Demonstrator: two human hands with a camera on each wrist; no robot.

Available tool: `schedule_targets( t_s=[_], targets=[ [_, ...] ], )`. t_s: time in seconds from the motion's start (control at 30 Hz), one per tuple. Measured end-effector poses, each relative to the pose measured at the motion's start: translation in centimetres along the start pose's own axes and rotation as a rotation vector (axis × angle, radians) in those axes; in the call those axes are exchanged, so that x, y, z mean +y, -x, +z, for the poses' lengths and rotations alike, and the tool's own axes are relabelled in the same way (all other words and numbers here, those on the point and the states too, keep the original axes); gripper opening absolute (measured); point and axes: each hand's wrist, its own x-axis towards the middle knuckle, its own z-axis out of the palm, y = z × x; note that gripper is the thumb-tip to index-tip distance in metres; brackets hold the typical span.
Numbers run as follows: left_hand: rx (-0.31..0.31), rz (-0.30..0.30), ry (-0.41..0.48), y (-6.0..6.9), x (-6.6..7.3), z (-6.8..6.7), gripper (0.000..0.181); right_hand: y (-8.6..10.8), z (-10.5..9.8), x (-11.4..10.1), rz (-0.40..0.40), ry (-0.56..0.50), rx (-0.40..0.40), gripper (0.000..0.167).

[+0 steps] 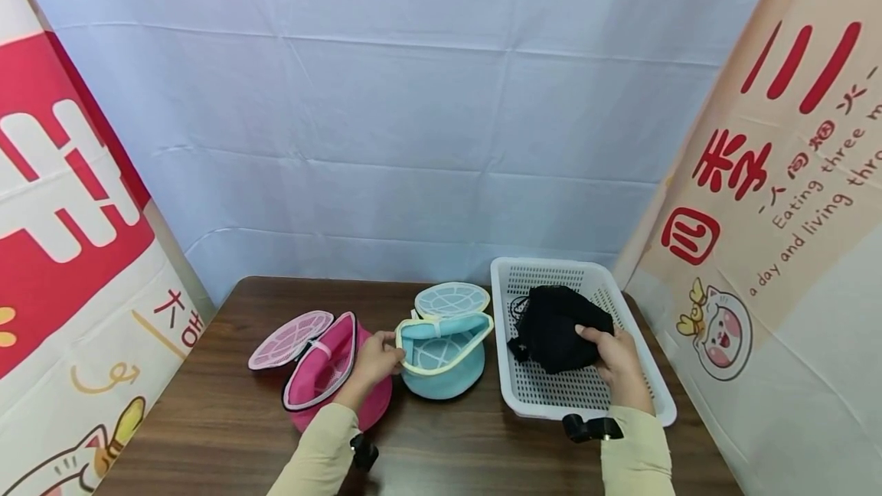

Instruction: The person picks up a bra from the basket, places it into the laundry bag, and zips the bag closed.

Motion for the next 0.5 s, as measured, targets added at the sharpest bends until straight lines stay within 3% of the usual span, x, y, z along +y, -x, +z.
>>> schedule_targets(
  t_s=[0.5],
  targets=[
    [0.031, -0.019, 0.053, 0.2, 0.1, 0.1, 0.021, 0.6, 1.3, -0.6, -0.054, -0.184, -0.025, 0.024]
  ],
)
